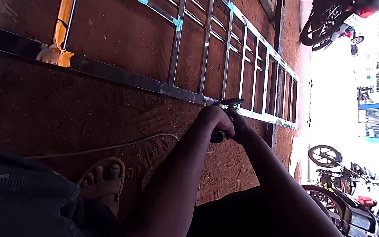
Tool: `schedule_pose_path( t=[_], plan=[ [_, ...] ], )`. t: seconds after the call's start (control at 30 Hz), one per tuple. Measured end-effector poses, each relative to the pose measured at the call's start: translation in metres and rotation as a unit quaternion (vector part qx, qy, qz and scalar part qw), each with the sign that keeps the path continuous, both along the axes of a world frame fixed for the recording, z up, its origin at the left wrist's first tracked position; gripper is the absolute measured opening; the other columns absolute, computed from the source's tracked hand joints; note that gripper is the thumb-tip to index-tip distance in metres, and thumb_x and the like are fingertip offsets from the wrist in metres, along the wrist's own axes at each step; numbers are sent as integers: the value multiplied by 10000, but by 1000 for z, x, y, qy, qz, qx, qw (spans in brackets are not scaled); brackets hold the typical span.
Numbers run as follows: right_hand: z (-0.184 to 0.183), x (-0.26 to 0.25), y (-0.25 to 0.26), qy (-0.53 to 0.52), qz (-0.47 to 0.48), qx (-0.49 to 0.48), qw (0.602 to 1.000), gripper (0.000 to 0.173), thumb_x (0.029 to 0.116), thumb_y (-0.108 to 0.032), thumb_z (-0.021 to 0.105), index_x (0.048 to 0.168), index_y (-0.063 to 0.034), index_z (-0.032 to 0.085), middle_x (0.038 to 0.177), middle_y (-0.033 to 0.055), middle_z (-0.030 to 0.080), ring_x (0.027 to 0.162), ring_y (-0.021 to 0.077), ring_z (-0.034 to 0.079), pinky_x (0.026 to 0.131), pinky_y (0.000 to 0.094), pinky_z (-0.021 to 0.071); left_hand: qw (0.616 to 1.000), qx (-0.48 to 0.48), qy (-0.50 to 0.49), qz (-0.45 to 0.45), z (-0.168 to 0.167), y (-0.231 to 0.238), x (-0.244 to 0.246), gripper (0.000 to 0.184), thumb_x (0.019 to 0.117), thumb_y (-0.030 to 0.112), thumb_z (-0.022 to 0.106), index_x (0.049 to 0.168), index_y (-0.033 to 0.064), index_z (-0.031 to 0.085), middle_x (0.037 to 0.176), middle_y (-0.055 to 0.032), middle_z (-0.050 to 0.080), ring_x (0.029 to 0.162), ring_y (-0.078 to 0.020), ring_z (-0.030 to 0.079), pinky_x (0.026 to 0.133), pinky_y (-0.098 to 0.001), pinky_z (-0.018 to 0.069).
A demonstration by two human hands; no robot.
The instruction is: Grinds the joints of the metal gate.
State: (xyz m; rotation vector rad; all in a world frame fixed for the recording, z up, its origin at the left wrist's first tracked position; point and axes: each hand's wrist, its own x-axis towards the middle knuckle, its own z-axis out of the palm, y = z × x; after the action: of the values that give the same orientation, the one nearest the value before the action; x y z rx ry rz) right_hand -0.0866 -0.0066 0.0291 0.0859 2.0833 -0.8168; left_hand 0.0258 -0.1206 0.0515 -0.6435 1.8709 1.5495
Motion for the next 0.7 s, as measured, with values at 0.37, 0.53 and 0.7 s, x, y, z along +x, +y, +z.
schedule_pose_path(
  t=[0.37,0.53,0.7],
  plan=[
    [5,10,6,-40,-7,2,999,366,1021,-471,519,1029,-118,616,769,58,631,619,170,613,524,361,511,999,-23,-9,-24,8,4,8,445,791,478,806,953,70,737,974,-111,709,905,-238,664,807,-513,512],
    [-20,-9,4,12,36,-11,999,455,1003,-499,545,1132,-74,644,917,107,677,787,226,662,677,457,560,998,-57,14,-25,-12,9,0,521,813,489,798,1029,22,715,1058,-172,691,998,-316,652,855,-594,498],
    [-8,7,15,5,-3,-8,1000,344,998,-423,557,1040,-87,620,807,76,631,668,194,617,576,413,524,997,-41,1,-58,-4,14,2,524,800,496,806,1025,29,725,1028,-154,703,962,-289,662,848,-563,507]
  ],
)
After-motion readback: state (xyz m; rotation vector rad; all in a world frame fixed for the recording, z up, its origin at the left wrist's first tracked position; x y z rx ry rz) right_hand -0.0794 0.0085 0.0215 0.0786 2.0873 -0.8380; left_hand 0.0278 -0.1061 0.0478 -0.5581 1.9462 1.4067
